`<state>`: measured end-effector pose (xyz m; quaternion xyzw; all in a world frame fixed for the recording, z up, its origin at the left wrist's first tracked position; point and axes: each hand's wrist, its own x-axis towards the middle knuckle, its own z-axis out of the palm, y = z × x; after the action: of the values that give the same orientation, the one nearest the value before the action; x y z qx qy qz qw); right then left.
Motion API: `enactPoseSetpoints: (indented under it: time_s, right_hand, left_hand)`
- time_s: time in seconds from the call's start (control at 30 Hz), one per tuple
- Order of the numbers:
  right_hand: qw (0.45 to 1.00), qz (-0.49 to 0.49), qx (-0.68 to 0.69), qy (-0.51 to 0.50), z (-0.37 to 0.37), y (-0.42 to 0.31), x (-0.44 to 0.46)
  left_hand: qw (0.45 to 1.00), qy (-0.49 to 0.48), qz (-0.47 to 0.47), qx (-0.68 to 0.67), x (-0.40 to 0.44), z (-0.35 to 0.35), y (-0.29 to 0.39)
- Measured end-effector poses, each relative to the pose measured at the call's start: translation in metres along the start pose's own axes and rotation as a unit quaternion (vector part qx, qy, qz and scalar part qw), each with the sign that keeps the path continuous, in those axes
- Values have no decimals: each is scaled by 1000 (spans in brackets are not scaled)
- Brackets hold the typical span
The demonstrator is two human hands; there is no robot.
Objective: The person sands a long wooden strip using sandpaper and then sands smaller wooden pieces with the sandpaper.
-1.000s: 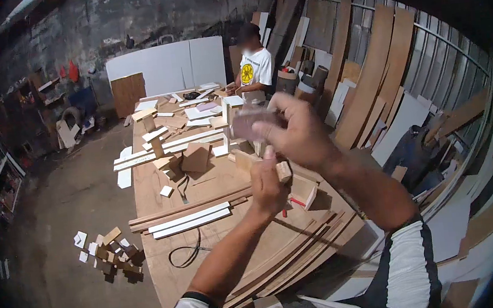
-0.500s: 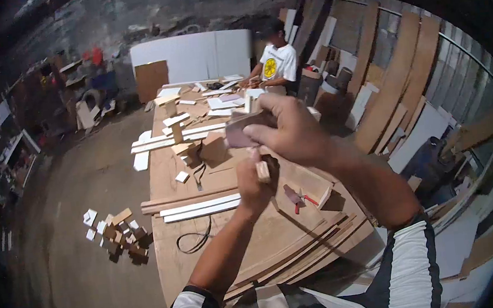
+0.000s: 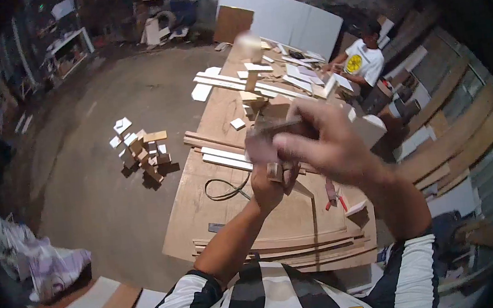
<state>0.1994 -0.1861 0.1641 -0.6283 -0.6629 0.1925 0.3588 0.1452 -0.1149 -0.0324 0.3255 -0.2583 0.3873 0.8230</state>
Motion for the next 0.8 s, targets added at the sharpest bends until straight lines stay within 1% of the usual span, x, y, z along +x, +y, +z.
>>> enactPoseSetpoints:
  time_s: [0.03, 0.07, 0.1, 0.13, 0.17, 0.2, 0.27, 0.3, 0.33, 0.37, 0.4, 0.43, 0.47, 0.5, 0.57, 0.6, 0.63, 0.67, 0.7, 0.73, 0.77, 0.8]
  right_hand:
    - [999, -18, 1, -30, 12, -2, -1]
    - [998, -35, 4, -56, 20, -2, 1]
    - [992, -79, -79, -51, 27, 9, 9]
    - [992, -80, -77, -55, 29, 12, 16]
    - [995, -41, -76, -45, 26, 16, 24]
    - [996, -5, -78, -38, 21, 22, 33]
    - [998, -12, -67, -17, 20, 34, 45]
    - [998, 18, -7, -54, 22, 15, 44]
    - [993, 51, 54, -92, 27, -4, 39]
    - [990, 24, 95, -104, 39, 0, 35]
    - [990, -49, 21, -133, 47, 0, 37]
    - [986, -68, -45, -145, 48, 9, 44]
    - [978, -85, -109, -155, 48, 18, 50]
    - [979, -81, -108, -154, 44, 17, 52]
    - [979, -53, -159, -114, 34, 10, 56]
    - [979, -53, -159, -118, 36, 4, 57]
    - [990, 4, -59, -125, 39, -1, 57]
    - [989, 62, 41, -130, 43, -3, 55]
    - [986, 53, 63, -146, 52, -1, 50]
    - [986, -60, -30, -152, 60, 3, 52]
    - [984, -56, -55, -160, 60, 6, 55]
    - [981, -51, -80, -168, 59, 9, 60]
  left_hand:
    - [990, 82, 30, 112, -6, -4, -2]
    - [981, 130, 44, 139, -6, 0, 4]
    - [978, 157, 43, 127, -4, 4, 8]
    - [982, 154, 34, 106, -5, 6, 13]
    - [987, 133, 29, 81, -6, 3, 17]
    - [995, 46, 49, 76, -9, -12, 18]
    - [983, 104, -78, 133, -21, -25, 18]
    - [987, 132, -43, 85, -17, -13, 22]
    - [985, 157, -17, 75, -15, -8, 25]
    - [976, 194, 6, 95, -15, -5, 25]
    - [969, 222, 19, 109, -13, -3, 26]
    - [965, 236, 24, 109, -12, -2, 24]
    - [975, 206, 8, 76, -15, -6, 27]
    - [983, 178, -10, 44, -17, -10, 30]
    - [985, 146, -11, 89, -22, -22, 27]
    - [985, 130, -10, 112, -20, -22, 31]
    - [989, 144, 1, 35, -20, -18, 32]
    - [987, 156, 11, -44, -18, -13, 35]
    - [984, 176, 19, 31, -19, -18, 29]
    - [974, 198, 23, 108, -20, -22, 22]
    - [958, 221, 25, 182, -22, -26, 16]
    - [972, 203, 26, 116, -19, -24, 23]
